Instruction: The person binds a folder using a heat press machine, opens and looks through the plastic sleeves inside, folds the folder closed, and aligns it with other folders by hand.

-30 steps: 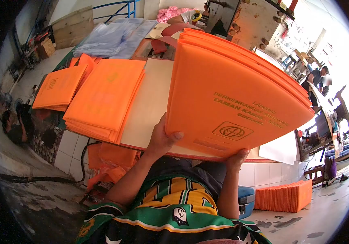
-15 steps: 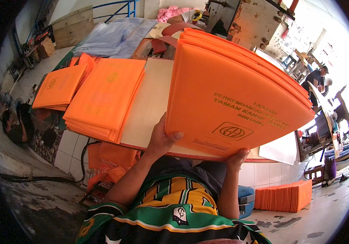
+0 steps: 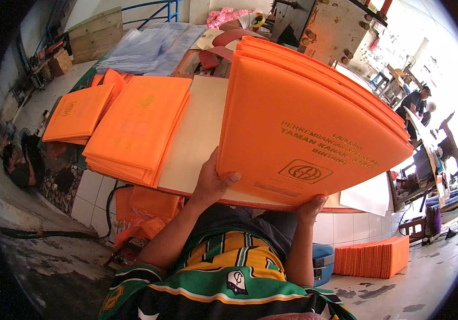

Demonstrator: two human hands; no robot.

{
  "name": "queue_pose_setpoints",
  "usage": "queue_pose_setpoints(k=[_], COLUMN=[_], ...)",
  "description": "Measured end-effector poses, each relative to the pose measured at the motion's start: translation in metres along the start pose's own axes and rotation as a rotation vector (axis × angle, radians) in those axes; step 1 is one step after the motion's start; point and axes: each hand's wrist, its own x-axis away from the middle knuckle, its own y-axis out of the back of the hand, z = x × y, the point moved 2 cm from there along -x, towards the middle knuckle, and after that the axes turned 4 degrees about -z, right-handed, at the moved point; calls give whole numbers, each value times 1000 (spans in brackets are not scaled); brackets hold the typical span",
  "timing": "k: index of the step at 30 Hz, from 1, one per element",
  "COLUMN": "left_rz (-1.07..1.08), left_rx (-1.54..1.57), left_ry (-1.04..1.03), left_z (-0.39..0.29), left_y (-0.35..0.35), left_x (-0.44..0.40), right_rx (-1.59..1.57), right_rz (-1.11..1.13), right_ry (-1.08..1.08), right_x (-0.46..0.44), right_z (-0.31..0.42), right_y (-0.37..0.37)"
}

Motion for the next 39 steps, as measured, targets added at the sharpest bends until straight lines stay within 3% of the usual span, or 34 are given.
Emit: queue_pose_setpoints(k=[17,28,39], left_rz=[-5,-22,-2], left_rx=[-1,-4,-28], left_ry=[13,28,13], left_z=[4,1,0], left_y=[1,2,2], left_x=[1,3,3], right_rx=[-54,-83,-67], right_rz=[25,-137,-90], right_ry=[-26,-8,20], right_x=[0,6,3], right_z=[4,-10,-3], right_y=[-4,-1,-5])
